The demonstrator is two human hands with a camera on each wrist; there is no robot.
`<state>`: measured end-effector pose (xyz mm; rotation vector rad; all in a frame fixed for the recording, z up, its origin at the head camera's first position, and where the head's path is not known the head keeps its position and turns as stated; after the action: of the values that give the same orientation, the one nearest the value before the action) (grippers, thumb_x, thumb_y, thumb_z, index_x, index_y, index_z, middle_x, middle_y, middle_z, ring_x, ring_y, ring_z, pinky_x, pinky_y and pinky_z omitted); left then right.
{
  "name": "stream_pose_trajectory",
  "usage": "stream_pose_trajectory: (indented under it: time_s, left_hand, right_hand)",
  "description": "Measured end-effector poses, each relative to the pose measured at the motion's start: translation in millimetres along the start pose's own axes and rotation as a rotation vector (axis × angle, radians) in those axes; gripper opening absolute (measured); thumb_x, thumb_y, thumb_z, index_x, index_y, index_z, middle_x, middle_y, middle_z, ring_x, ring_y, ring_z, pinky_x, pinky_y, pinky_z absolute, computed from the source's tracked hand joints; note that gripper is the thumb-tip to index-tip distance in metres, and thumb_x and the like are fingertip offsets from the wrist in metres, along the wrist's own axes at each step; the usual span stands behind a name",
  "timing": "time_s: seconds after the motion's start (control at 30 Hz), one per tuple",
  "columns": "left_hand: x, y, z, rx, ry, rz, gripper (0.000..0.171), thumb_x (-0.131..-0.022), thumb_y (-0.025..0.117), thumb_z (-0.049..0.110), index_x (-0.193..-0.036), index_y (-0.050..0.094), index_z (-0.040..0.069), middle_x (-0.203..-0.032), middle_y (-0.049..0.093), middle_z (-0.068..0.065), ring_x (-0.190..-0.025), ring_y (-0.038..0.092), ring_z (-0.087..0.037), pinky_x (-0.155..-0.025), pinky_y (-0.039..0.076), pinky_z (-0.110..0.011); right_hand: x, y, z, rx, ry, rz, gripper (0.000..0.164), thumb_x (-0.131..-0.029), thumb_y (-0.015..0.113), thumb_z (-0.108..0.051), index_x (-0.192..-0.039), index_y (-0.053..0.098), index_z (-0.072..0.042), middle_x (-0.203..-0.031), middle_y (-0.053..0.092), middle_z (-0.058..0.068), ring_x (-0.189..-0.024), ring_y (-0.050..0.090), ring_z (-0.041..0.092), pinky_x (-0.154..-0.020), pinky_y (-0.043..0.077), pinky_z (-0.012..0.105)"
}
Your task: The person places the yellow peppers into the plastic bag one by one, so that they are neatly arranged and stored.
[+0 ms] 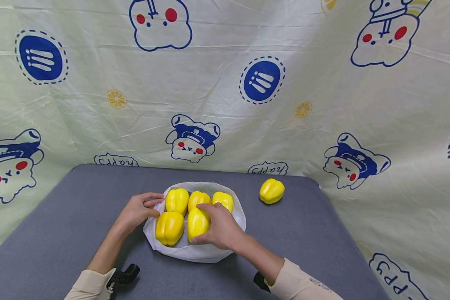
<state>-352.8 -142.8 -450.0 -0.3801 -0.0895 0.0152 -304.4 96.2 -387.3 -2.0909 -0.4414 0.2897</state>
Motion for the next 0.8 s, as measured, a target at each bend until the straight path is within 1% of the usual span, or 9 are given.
stream_pose_trajectory:
  time_s: [0.1, 0.27, 0.5, 0.67, 0.8]
  left_hand:
    - [-0.4, 0.1, -0.2, 0.002, 0.0, 0.0, 0.053, -0.08, 0.069, -0.007, -0.132, 0.065, 0.005, -0.125, 0.073, -0.012, -0.131, 0.058, -0.037, -0.109, 0.046, -0.054]
    - [0.4, 0.0, 0.1, 0.003, 0.003, 0.002, 0.054, -0.079, 0.069, -0.007, -0.132, 0.065, 0.005, -0.125, 0.073, -0.012, -0.13, 0.059, -0.036, -0.109, 0.047, -0.054]
    - [1.2, -0.3, 0.7, 0.004, 0.004, 0.001, 0.055, -0.079, 0.069, -0.007, -0.132, 0.065, 0.005, -0.125, 0.073, -0.012, -0.131, 0.059, -0.035, -0.109, 0.047, -0.053]
    - [0.4, -0.4, 0.0, 0.006, 0.003, 0.003, 0.054, -0.079, 0.069, -0.007, -0.131, 0.065, 0.005, -0.124, 0.073, -0.011, -0.129, 0.06, -0.033, -0.108, 0.048, -0.052]
    - [0.2, 0.4, 0.2, 0.003, 0.001, 0.004, 0.054, -0.079, 0.069, -0.008, -0.131, 0.066, 0.005, -0.124, 0.073, -0.011, -0.129, 0.06, -0.033, -0.108, 0.048, -0.053]
  right_hand:
    - [-0.6, 6.5, -1.6, -0.007, -0.025, -0.01, 0.087, -0.067, 0.095, -0.035, -0.143, 0.058, -0.014, -0.136, 0.059, 0.014, -0.119, 0.054, 0.028, -0.1, 0.048, 0.05]
    - [-2.6, 15.8, -0.9, -0.01, -0.038, -0.022, 0.087, -0.066, 0.095, -0.035, -0.142, 0.058, -0.012, -0.134, 0.06, 0.015, -0.119, 0.055, 0.029, -0.1, 0.048, 0.051]
    - [-4.0, 23.8, -1.1, -0.006, -0.037, -0.045, 0.088, -0.067, 0.094, -0.036, -0.143, 0.057, -0.012, -0.132, 0.061, 0.012, -0.114, 0.055, 0.026, -0.097, 0.05, 0.048]
    - [-3.4, 26.4, -0.9, -0.007, -0.037, -0.046, 0.088, -0.067, 0.094, -0.036, -0.143, 0.056, -0.012, -0.134, 0.06, 0.012, -0.116, 0.055, 0.026, -0.099, 0.05, 0.049]
    - [-2.1, 30.6, 2.5, 0.006, -0.044, -0.048, 0.088, -0.067, 0.094, -0.036, -0.143, 0.056, -0.013, -0.132, 0.061, 0.011, -0.114, 0.055, 0.025, -0.098, 0.05, 0.048]
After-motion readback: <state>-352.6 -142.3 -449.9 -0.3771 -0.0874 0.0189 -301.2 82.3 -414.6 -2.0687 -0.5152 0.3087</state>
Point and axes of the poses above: each hand's wrist, its own x-axis away from the middle knuckle, its own y-axis out of the palm, z = x × y, the point moved 8 cm from there along -x, towards the middle knuckle
